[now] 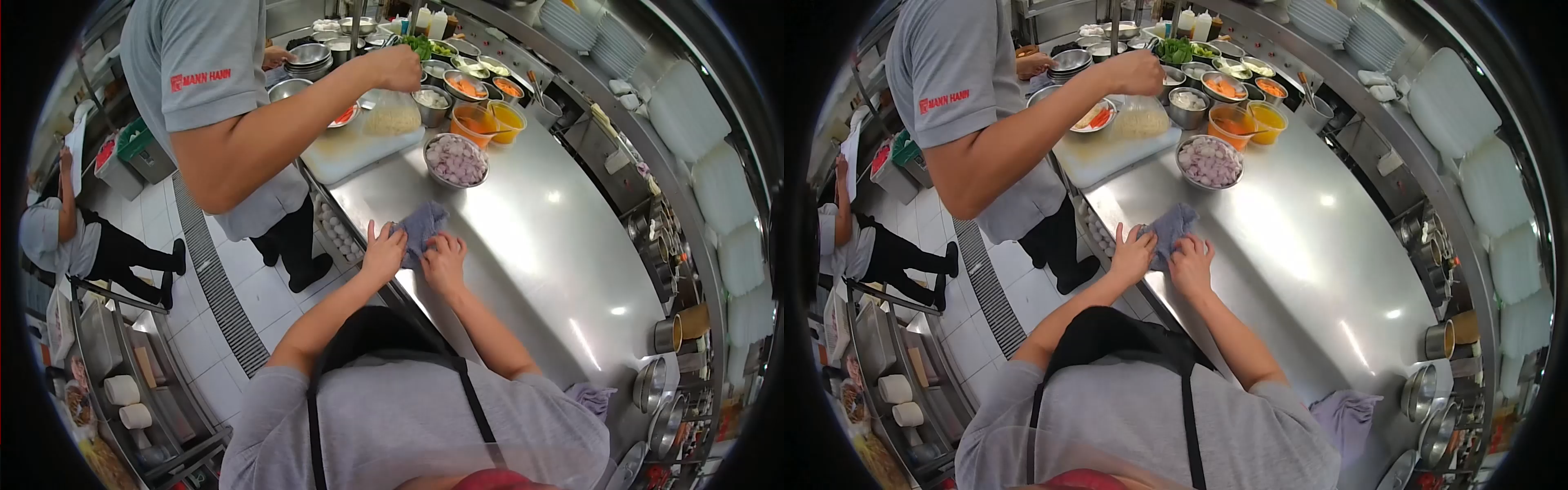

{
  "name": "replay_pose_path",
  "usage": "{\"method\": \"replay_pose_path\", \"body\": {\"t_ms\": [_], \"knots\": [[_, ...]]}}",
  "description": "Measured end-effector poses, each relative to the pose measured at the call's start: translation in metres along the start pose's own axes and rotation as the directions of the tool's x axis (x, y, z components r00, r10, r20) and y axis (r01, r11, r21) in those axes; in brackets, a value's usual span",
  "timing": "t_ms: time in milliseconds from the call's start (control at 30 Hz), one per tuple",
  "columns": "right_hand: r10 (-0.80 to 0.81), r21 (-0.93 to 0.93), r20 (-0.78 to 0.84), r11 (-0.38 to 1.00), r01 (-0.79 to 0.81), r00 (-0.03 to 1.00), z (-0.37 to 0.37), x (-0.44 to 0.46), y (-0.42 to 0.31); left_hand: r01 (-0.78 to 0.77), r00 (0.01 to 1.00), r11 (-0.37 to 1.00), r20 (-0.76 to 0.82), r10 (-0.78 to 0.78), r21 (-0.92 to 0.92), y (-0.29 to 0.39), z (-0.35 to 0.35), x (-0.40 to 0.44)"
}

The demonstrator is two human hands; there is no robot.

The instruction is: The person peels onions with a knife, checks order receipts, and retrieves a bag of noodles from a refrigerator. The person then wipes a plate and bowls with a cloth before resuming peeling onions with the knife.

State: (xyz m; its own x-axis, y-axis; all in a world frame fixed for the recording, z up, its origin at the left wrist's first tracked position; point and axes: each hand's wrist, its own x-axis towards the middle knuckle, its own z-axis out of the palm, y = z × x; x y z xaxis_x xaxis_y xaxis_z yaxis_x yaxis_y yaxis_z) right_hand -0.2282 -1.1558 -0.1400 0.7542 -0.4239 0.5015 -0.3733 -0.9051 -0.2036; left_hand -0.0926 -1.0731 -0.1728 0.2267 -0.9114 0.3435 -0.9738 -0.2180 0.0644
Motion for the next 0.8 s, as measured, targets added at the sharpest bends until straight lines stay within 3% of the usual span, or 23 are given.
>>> {"method": "replay_pose_path", "body": {"t_ms": [167, 200, 267, 333, 433, 500, 533, 567, 633, 667, 733, 800], "knots": [[0.065, -0.019, -0.058, 0.998, -0.066, 0.996, -0.025, -0.021, 0.003, 0.037, 0.999, 0.995, 0.006, -0.036, -0.097, 0.002, 0.000, 0.009], [0.109, 0.018, -0.019, 0.994, -0.108, 0.994, -0.033, -0.026, 0.005, 0.017, 0.994, 0.996, -0.106, -0.026, -0.083, 0.000, 0.008, 0.013], [0.194, 0.073, 0.074, 0.977, -0.199, 0.978, -0.053, -0.036, 0.014, -0.002, 1.000, 0.995, -0.024, -0.001, -0.103, 0.000, 0.003, 0.021], [0.217, 0.102, 0.068, 0.969, -0.223, 0.974, -0.059, -0.046, 0.015, 0.046, 0.998, 0.987, -0.039, -0.053, -0.153, 0.005, 0.005, 0.027], [0.206, 0.207, 0.032, 0.956, -0.208, 0.978, -0.056, -0.056, -0.001, 0.152, 0.971, 0.965, -0.150, -0.186, -0.215, 0.012, 0.017, 0.028], [0.168, 0.243, 0.010, 0.956, -0.166, 0.986, -0.060, -0.062, -0.030, 0.166, 0.980, 0.938, -0.054, -0.191, -0.303, 0.015, 0.019, 0.019], [0.080, 0.186, 0.058, 0.978, -0.090, 0.995, -0.056, -0.071, -0.032, 0.173, 0.982, 0.922, -0.007, -0.187, -0.345, 0.015, 0.018, 0.010], [0.187, 0.199, 0.233, 0.951, -0.236, 0.954, -0.055, -0.076, -0.040, 0.180, 0.974, 0.911, -0.061, -0.217, -0.371, 0.015, 0.018, -0.004], [0.364, 0.132, 0.563, 0.847, -0.515, 0.742, -0.051, -0.092, -0.060, 0.193, 0.948, 0.887, -0.154, -0.279, -0.418, 0.020, 0.006, -0.043], [0.353, 0.222, 0.505, 0.829, -0.514, 0.788, -0.043, -0.101, -0.072, 0.250, 0.956, 0.832, -0.009, -0.293, -0.495, 0.015, -0.004, -0.068], [0.260, 0.392, 0.370, 0.827, -0.403, 0.892, -0.028, -0.112, -0.105, 0.343, 0.919, 0.795, 0.007, -0.393, -0.501, 0.003, -0.002, -0.130], [0.078, 0.356, 0.344, 0.912, -0.206, 0.936, -0.001, -0.125, -0.110, 0.480, 0.838, 0.705, 0.035, -0.545, -0.522, -0.018, 0.007, -0.214]]}}
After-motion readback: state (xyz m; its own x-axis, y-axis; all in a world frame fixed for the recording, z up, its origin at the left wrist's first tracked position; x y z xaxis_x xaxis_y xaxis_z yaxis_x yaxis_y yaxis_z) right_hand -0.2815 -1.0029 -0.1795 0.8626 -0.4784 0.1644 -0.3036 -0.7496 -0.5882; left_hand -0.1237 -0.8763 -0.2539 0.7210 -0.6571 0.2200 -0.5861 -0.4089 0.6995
